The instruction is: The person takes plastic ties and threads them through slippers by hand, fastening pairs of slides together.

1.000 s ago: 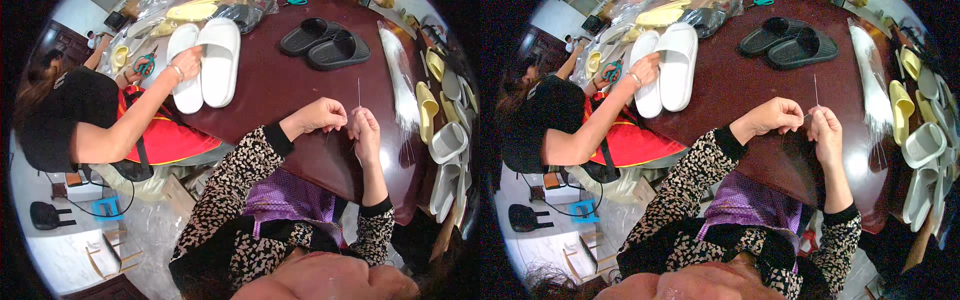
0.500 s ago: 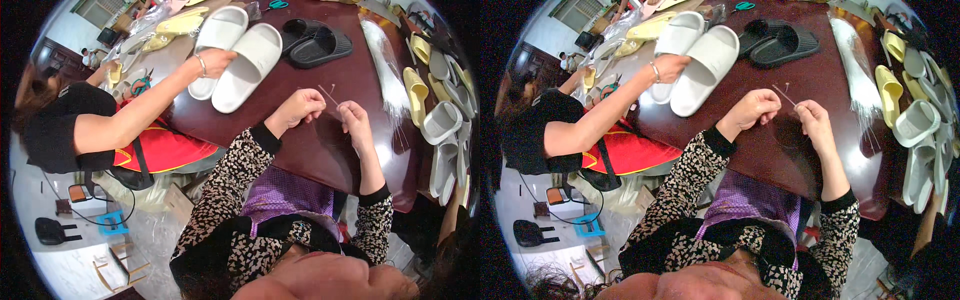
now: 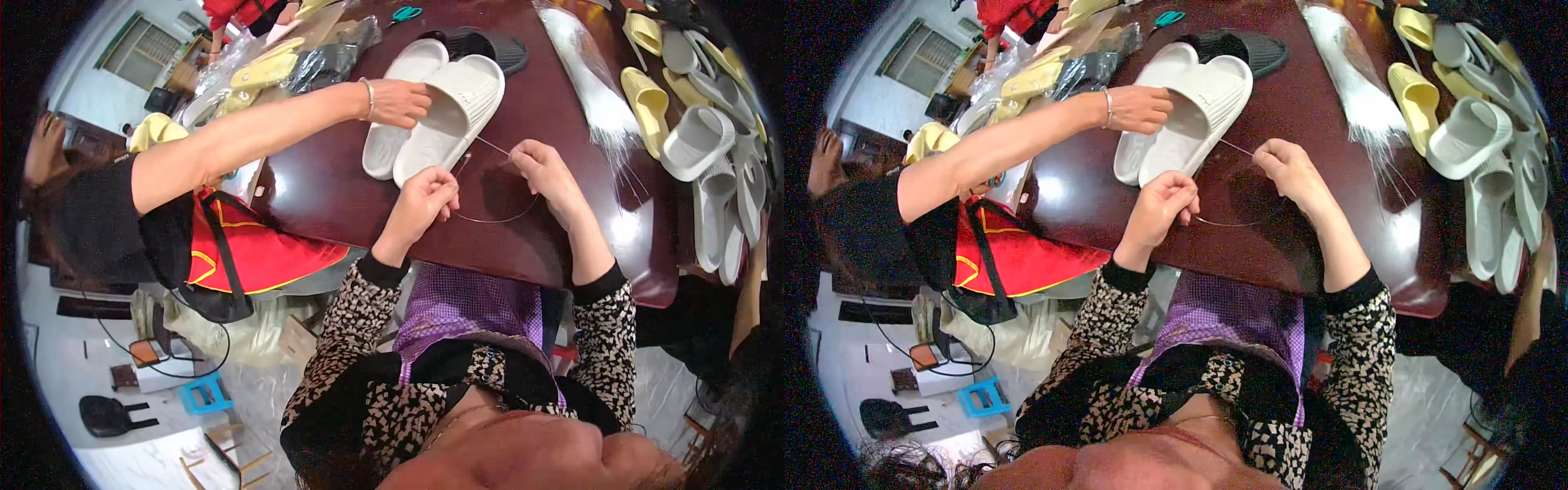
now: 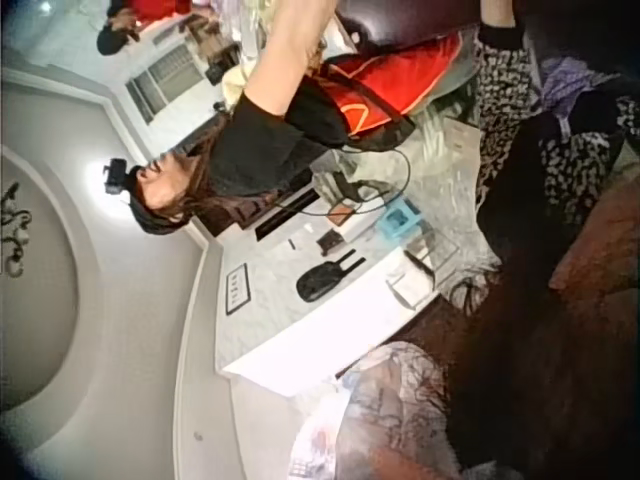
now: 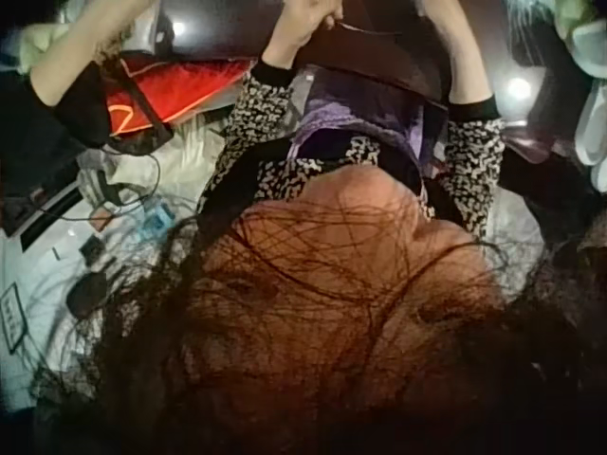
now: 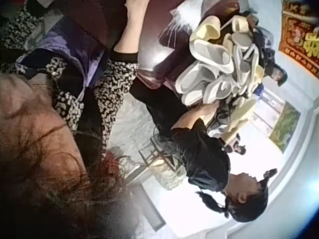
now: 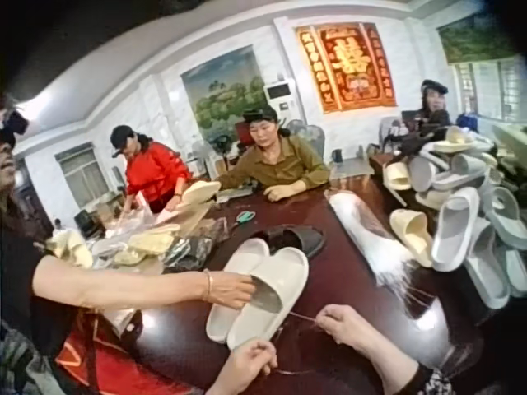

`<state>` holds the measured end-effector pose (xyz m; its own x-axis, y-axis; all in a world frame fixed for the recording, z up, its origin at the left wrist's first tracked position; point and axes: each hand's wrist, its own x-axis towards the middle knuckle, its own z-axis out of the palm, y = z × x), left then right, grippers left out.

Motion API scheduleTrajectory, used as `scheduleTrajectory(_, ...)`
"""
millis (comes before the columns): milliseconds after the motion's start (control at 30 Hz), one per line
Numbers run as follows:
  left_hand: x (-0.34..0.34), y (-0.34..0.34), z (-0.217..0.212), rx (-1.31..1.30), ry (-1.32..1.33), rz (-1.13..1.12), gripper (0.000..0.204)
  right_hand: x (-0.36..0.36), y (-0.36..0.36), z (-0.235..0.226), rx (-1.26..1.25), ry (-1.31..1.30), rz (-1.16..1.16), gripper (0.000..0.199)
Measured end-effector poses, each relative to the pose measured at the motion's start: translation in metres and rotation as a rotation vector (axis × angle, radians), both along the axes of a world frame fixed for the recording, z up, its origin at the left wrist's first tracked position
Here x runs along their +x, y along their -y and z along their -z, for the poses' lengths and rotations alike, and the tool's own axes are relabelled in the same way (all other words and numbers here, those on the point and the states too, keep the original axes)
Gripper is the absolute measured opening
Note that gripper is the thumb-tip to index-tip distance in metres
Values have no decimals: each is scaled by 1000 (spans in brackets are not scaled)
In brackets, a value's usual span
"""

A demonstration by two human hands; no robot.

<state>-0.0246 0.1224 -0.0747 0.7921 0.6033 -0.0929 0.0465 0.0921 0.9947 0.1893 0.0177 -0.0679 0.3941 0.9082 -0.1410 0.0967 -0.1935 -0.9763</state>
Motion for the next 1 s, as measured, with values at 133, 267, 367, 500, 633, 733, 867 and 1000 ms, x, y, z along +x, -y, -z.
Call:
scheduleTrajectory(133, -12, 6, -9, 26, 23, -47, 6, 5, 3, -2, 49, -47, -9, 13)
scheduleTrajectory(267, -18, -10, -9, 189, -22, -164, 7, 8, -1, 3, 66, -111, 11, 12)
scheduleTrajectory(367, -14, -32, 3, 472, -4, -270, 10, 9, -3, 11, 98, -169, 51, 12)
scheduleTrajectory(500, 1, -61, 3, 619, -78, -284, 13, 9, -4, 14, 140, -227, -10, 16)
scheduleTrajectory(633, 16, -99, 19, 626, -194, -280, 15, 2, -6, 12, 79, -186, -38, 13)
scheduleTrajectory(733, 28, -106, 18, 586, -173, -250, 14, 3, -6, 14, 56, -175, -26, 13)
scheduleTrajectory(867, 39, -100, 18, 533, -195, -170, 13, 6, -6, 12, 112, -194, 101, 12)
scheduleTrajectory(1000, 47, -72, 18, 334, -146, -58, 11, 11, -4, 7, 218, -278, 222, 12)
